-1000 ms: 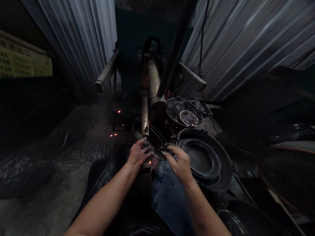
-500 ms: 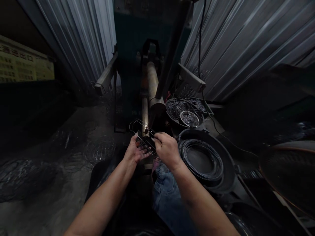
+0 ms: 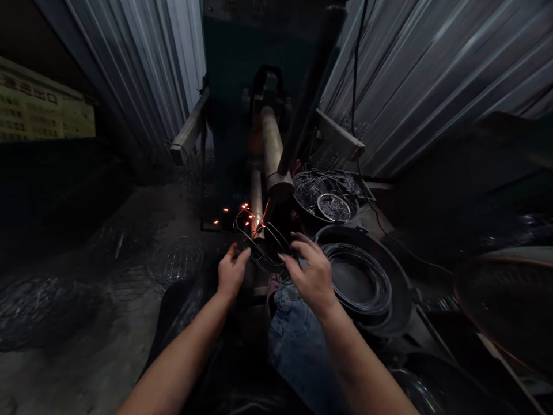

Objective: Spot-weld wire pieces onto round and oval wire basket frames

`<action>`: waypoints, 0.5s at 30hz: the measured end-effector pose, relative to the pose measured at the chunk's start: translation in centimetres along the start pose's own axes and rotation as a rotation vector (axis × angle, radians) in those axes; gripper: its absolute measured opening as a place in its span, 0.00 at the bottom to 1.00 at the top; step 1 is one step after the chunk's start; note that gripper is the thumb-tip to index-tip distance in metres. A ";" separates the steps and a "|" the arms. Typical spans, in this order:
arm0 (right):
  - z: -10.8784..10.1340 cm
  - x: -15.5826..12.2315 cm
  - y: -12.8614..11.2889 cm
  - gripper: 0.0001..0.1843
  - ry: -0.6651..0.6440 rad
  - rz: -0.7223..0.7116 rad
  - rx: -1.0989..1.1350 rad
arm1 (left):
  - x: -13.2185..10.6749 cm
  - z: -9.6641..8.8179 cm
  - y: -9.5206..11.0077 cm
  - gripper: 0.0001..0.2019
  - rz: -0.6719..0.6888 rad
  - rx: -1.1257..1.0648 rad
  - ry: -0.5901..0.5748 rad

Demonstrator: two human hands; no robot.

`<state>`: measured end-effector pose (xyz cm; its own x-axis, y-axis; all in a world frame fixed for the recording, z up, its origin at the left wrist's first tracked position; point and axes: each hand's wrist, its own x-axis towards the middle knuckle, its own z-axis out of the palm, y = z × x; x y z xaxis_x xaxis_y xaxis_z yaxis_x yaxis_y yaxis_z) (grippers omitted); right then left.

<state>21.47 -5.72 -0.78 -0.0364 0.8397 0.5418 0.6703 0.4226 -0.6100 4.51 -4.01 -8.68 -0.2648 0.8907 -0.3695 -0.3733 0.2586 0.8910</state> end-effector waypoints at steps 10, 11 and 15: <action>0.0 -4.7 2.3 0.07 0.078 0.070 0.114 | -0.5 1.0 -1.1 0.33 0.594 0.226 -0.186; 0.0 -4.0 1.8 0.07 0.072 0.053 0.106 | -0.6 1.1 -1.0 0.33 0.590 0.208 -0.185; 0.3 -1.3 0.2 0.10 0.013 -0.008 0.065 | -1.1 1.2 -0.1 0.35 0.487 0.088 -0.130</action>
<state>21.38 -6.66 -1.81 -0.0316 0.8321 0.5538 0.6202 0.4508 -0.6419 5.87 -4.55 -8.07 -0.2743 0.9535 0.1247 -0.1567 -0.1723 0.9725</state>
